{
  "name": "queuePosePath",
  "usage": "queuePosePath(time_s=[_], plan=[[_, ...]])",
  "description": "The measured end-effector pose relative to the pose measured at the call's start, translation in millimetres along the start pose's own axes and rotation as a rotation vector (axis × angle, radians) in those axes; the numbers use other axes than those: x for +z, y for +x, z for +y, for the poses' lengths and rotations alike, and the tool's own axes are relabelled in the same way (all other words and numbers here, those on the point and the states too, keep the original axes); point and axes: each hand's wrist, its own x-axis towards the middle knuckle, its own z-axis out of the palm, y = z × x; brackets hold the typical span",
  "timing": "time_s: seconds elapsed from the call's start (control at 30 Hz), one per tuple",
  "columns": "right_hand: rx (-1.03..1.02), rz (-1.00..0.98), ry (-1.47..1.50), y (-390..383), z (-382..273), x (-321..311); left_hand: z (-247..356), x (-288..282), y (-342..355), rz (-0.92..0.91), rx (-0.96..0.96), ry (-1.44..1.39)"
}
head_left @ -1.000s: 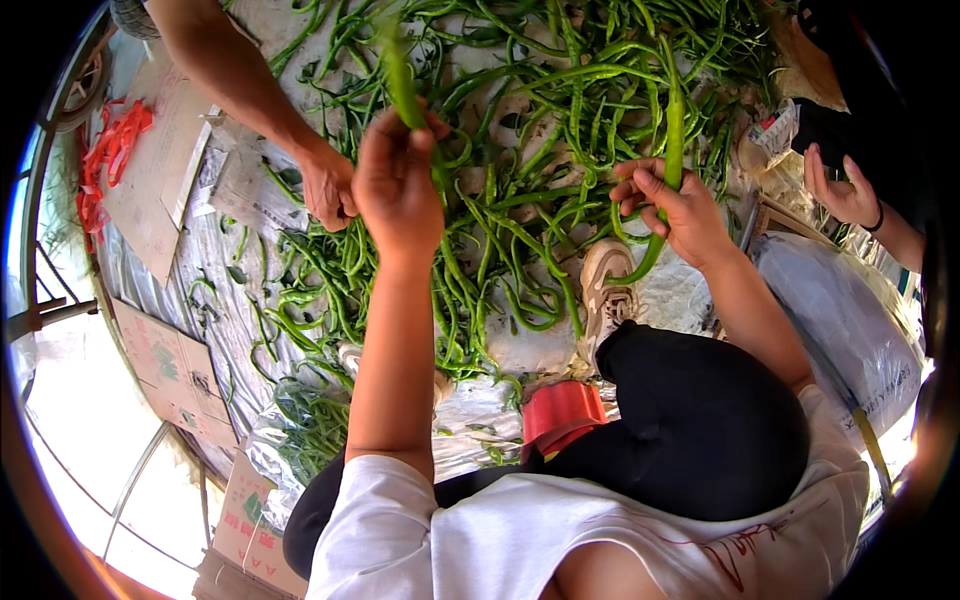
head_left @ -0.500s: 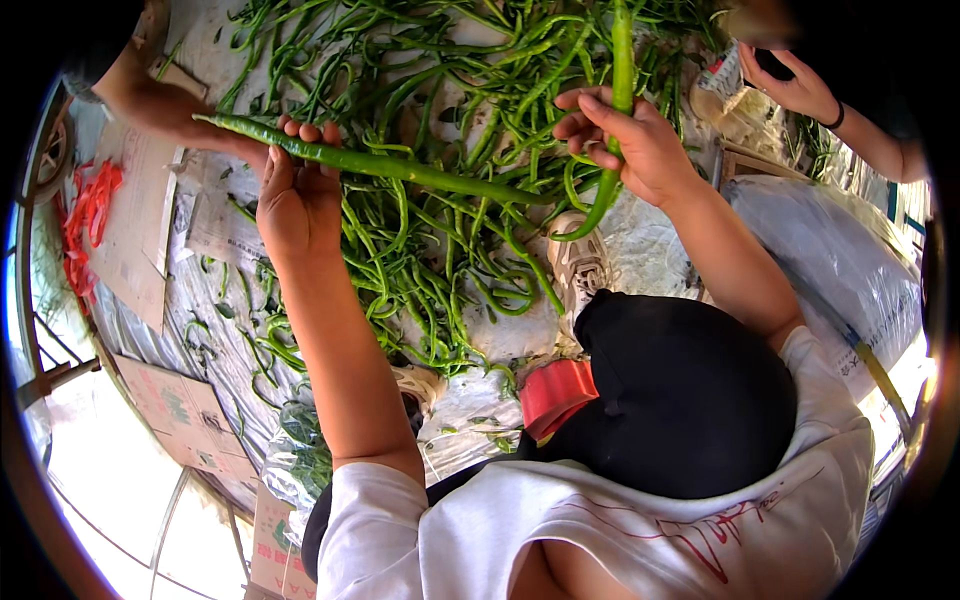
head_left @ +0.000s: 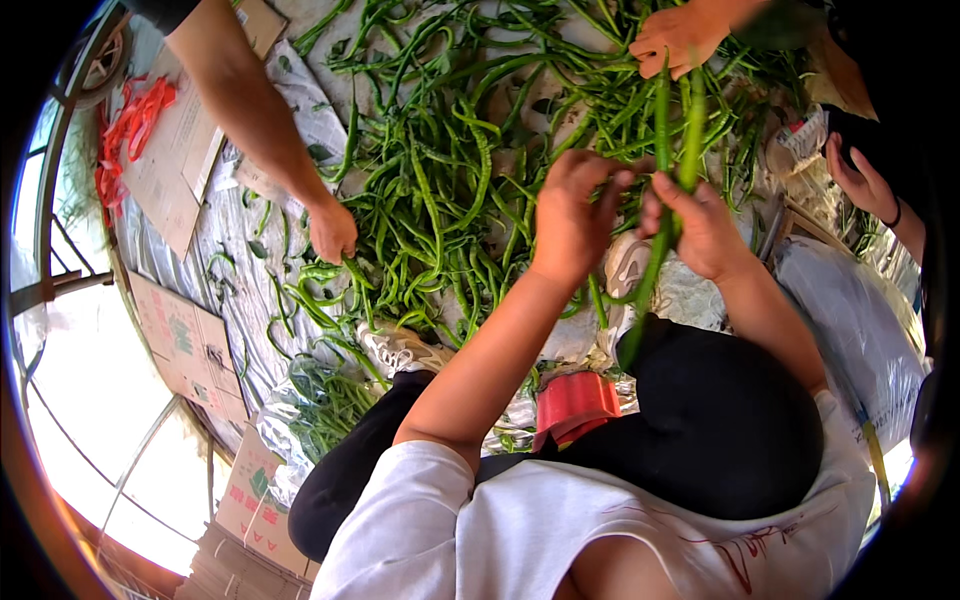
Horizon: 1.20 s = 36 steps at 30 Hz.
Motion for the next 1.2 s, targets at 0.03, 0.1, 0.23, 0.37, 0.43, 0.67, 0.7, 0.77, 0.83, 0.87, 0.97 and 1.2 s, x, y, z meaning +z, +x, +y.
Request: queuePosePath(time_s=[0.03, 0.1, 0.23, 0.37, 0.43, 0.67, 0.7, 0.77, 0.83, 0.87, 0.97, 1.2], plan=[[-0.034, 0.101, 0.030, -1, -1, -5, -19, -7, -2, 0.105, 0.020, 0.236], [-0.120, 0.258, 0.047, 0, -1, -12, -64, -31, -5, 0.256, -0.057, 0.719], [-0.055, 0.256, -0.002, 3, -4, -14, -144, -58, -40, 0.002, -0.260, 0.891], [-0.036, 0.276, -0.008, 6, 5, -17, -92, -30, -55, 0.053, -0.133, 0.389], [-0.042, 0.279, 0.012, 8, 7, -20, -65, -21, -62, 0.127, -0.121, 0.288], [-0.051, 0.313, 0.037, 6, 4, -21, -72, -35, -50, -0.441, -0.326, 0.547], [-0.049, 0.312, 0.034, 6, 4, -20, -79, -38, -35, -0.189, -0.170, 0.551], [-0.032, 0.320, 0.038, 5, 6, -16, -91, -44, 13, 0.120, 0.084, 0.621], [-0.023, 0.303, 0.049, 9, 9, -14, -106, -48, 64, 0.152, 0.120, 0.776], [-0.020, 0.280, 0.046, 12, 9, -10, -122, -51, 80, 0.119, 0.055, 0.857], [-0.040, 0.258, 0.014, 14, 1, -3, -147, -54, 113, -0.153, -0.126, 1.129], [-0.221, 0.404, -0.078, 8, -34, -41, -13, -67, 77, 0.156, 0.564, 0.553]])
